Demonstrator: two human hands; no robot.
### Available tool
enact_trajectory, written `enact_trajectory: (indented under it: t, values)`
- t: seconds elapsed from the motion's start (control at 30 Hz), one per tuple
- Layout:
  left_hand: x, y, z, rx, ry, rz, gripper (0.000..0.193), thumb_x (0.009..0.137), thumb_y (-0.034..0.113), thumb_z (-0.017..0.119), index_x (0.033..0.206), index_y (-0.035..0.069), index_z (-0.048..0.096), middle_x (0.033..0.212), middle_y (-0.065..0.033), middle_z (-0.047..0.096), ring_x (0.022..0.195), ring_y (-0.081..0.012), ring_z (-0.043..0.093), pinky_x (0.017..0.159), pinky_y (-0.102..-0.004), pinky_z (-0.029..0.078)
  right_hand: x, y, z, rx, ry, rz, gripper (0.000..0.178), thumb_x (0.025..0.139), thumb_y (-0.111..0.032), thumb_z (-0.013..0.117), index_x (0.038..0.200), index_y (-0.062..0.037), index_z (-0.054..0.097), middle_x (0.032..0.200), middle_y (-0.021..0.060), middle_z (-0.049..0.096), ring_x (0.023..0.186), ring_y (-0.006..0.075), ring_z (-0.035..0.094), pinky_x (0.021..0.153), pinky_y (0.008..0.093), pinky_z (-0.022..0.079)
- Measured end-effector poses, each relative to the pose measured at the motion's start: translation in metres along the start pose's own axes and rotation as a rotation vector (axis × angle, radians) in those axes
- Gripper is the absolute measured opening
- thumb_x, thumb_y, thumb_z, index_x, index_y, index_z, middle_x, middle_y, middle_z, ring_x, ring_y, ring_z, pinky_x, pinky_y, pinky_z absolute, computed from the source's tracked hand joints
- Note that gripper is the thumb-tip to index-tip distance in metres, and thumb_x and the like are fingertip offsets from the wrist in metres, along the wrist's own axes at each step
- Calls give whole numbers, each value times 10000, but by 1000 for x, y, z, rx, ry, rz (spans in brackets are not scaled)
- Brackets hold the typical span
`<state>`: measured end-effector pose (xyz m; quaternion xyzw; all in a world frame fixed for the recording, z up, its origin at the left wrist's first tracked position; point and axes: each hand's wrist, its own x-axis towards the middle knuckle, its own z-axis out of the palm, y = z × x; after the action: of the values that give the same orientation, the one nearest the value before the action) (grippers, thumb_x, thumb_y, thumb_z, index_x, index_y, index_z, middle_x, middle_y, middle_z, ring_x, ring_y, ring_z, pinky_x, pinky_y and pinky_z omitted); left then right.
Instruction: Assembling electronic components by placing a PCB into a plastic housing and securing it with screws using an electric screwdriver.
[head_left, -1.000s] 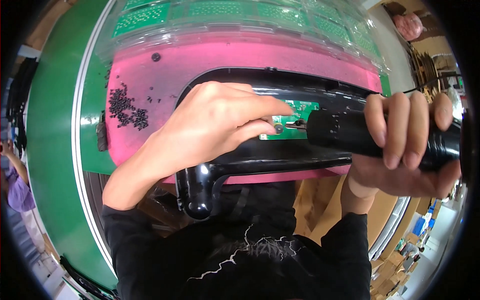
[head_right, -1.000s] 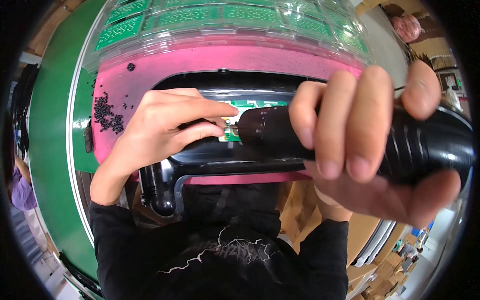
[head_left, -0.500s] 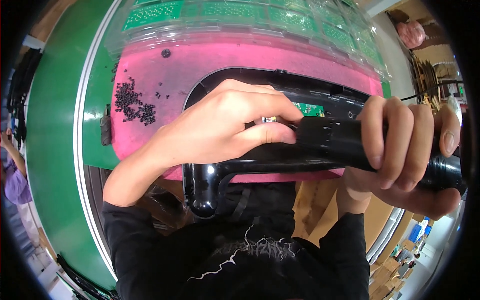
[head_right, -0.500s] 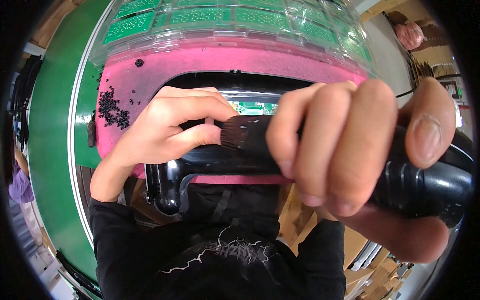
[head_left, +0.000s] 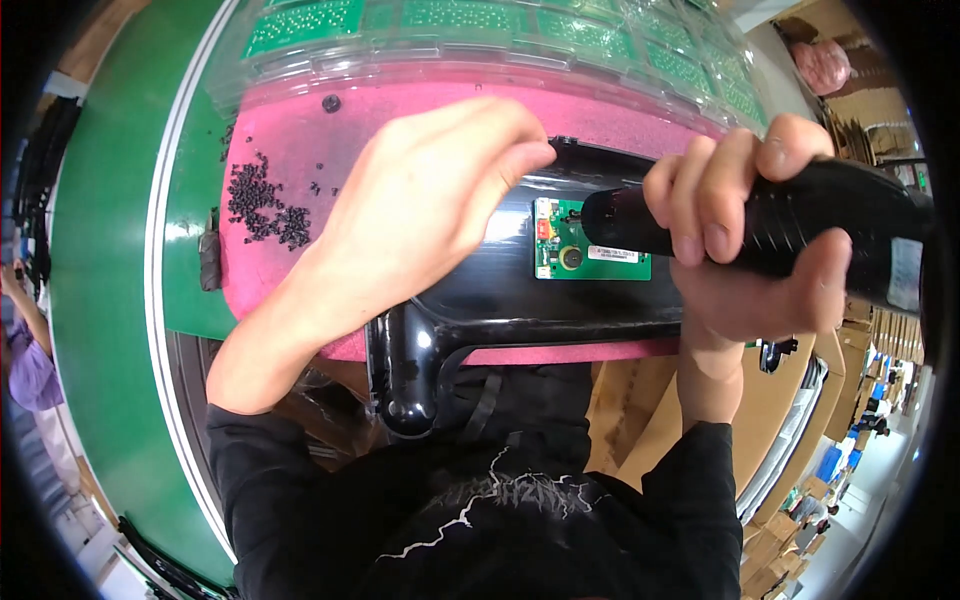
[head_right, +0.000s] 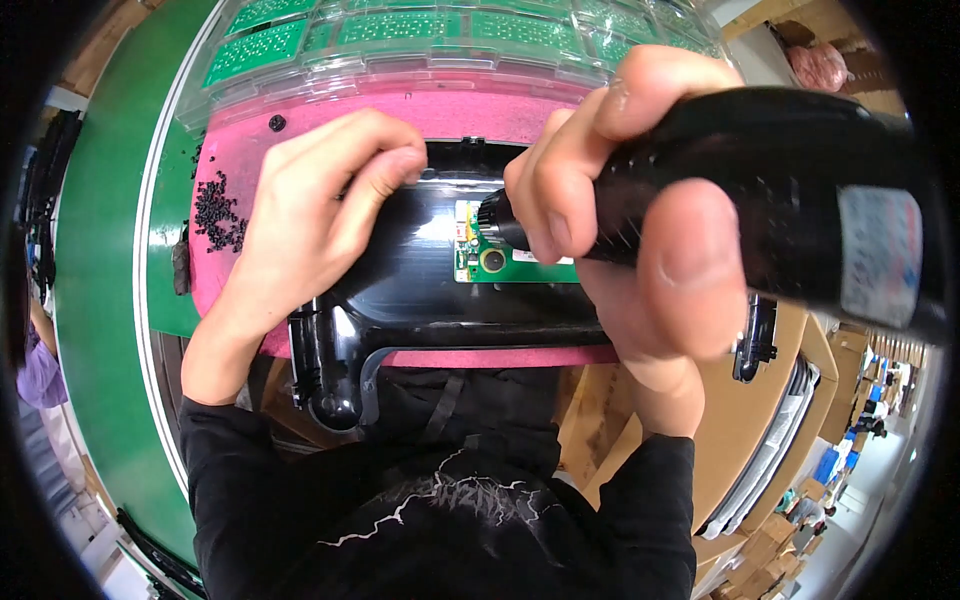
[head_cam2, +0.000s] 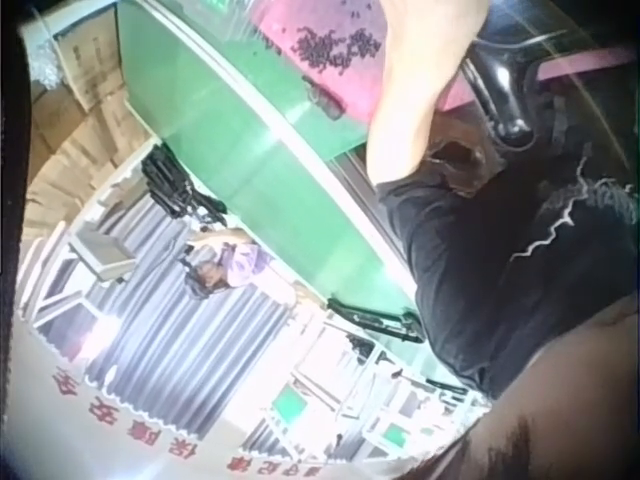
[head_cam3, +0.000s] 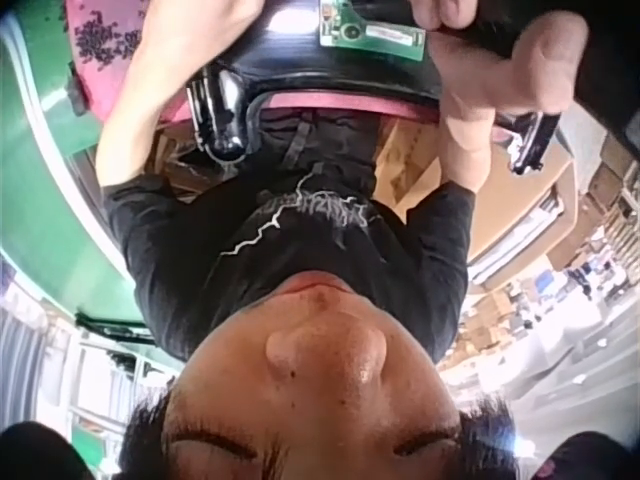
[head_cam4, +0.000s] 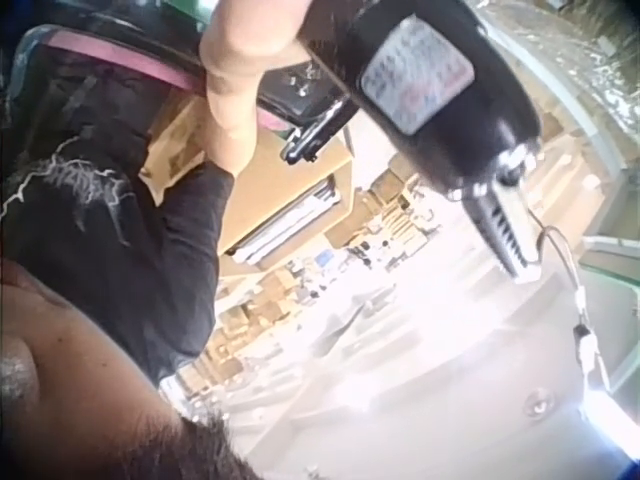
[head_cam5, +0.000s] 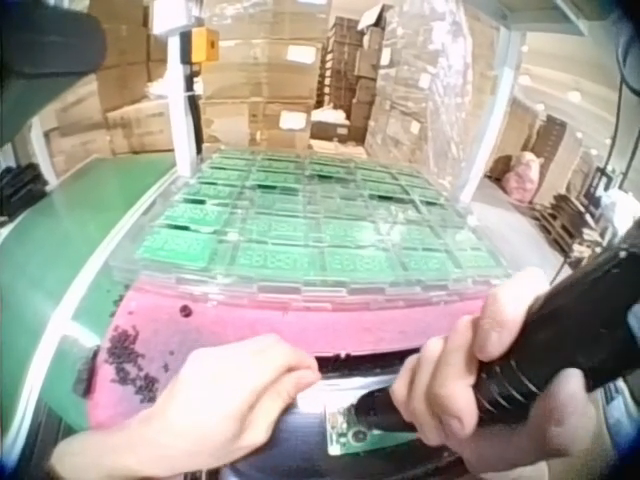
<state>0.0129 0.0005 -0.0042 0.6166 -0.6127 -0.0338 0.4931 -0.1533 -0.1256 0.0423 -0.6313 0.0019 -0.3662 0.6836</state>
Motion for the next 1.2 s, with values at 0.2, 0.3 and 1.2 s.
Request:
enact_trajectory:
  t: [0.2, 0.3, 1.2]
  values:
    - [-1, 3, 0, 29, -113, -52, 111, 935, 83, 635, 936, -28, 627, 813, -158, 626, 751, -330, 643, 693, -365, 507, 4, 11, -6, 47, -62, 11, 446, 941, -506, 533, 1088, -88, 481, 659, 2, 489, 534, 118, 436, 591, 314, 376]
    - [-4, 2, 0, -16, -159, -87, 116, 919, 97, 655, 940, -15, 634, 836, -157, 636, 770, -337, 652, 696, -378, 513, 5, 14, -1, -25, -25, 18, 418, 934, -478, 541, 1079, -90, 482, 654, -1, 481, 532, 122, 434, 586, 313, 380]
    - [-3, 1, 5, -73, -264, 266, 240, 745, 29, 748, 941, 16, 610, 813, -111, 623, 746, -321, 631, 652, -405, 514, -7, -33, -5, 126, -210, -137, 526, 850, -529, 704, 1131, -128, 511, 726, -48, 559, 600, 79, 532, 646, 265, 417]
